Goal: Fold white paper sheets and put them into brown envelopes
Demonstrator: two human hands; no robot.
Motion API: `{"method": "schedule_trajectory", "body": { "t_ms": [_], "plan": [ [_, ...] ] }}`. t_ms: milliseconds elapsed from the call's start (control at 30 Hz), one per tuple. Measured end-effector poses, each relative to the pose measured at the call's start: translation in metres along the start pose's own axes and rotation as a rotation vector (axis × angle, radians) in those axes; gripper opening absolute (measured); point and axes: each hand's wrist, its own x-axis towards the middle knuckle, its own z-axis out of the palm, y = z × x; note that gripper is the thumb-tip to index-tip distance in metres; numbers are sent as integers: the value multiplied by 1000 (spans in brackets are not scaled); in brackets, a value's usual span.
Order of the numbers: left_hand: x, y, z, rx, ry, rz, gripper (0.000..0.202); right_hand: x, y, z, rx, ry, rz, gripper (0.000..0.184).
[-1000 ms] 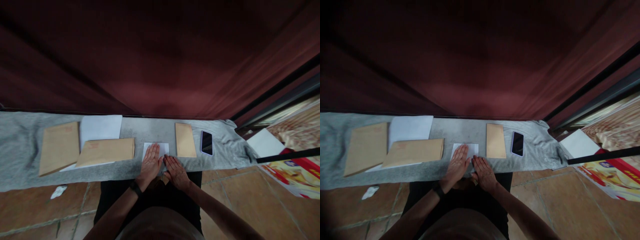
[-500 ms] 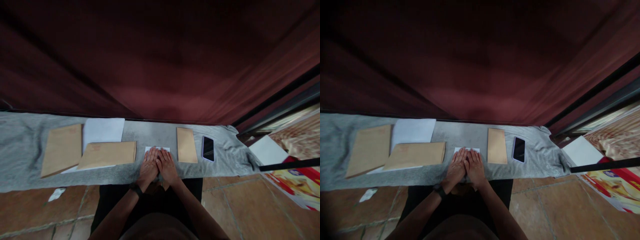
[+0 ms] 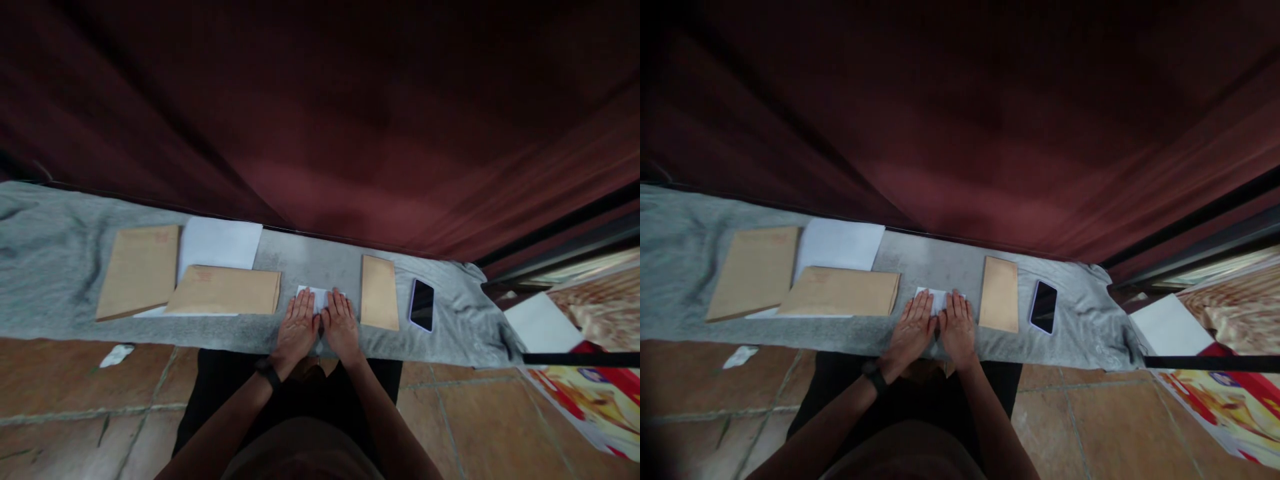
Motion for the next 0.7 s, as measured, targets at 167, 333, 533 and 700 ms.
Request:
{"method": "schedule_trajectory", "body": {
  "t_ms": [167, 333, 533, 700],
  "plan": [
    [13, 5, -5, -34, -19, 37, 55, -1, -2, 4, 4, -8, 29, 51],
    [15, 7, -1, -40, -30, 75, 55, -1, -1, 5, -11, -21, 21, 55],
    [9, 4, 0, -24, -6, 65, 59, -2, -2, 3, -41, -22, 23, 56],
    [9, 3, -1, -16, -13, 75, 58, -5, -1, 0, -46, -23, 42, 55]
  ]
}}
